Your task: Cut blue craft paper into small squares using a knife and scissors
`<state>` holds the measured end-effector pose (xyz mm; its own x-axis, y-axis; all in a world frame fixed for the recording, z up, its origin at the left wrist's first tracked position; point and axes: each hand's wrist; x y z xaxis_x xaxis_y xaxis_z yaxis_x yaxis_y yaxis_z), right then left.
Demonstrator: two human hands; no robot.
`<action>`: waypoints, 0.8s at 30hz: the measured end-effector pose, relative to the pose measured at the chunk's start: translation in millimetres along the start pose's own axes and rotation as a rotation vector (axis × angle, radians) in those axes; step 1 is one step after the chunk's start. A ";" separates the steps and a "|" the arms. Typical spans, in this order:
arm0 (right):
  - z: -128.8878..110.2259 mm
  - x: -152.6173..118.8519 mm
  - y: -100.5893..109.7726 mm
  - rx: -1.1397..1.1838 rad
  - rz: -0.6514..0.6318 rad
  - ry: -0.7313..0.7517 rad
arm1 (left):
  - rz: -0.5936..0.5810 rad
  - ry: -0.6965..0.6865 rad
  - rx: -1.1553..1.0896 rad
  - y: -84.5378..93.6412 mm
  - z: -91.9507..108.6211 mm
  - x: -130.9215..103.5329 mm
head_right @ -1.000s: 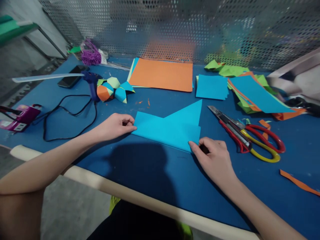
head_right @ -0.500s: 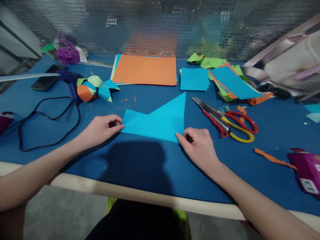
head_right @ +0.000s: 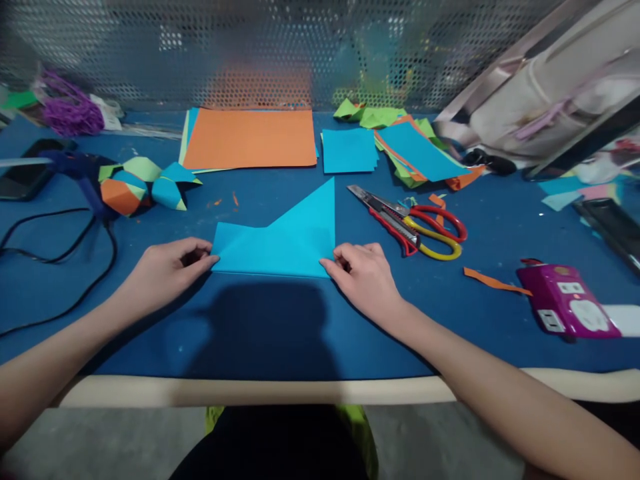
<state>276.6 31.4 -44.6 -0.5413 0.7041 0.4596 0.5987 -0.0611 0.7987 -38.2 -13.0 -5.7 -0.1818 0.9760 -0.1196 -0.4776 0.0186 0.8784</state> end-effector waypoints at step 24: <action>4.2 -3.3 -5.1 -0.166 -0.074 0.166 | 0.061 -0.052 0.087 -2.7 -3.8 0.1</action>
<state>277.8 32.4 -51.8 -0.6781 0.5856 0.4442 0.4562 -0.1385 0.8790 -40.2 -13.7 -9.8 -0.1625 0.9858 -0.0430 -0.3907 -0.0243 0.9202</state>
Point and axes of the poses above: each hand's wrist, its own x-axis towards the middle knuckle, its own y-axis out of the back of the hand, z = x × y, and after that the axes turned 15 degrees about y, right-handed
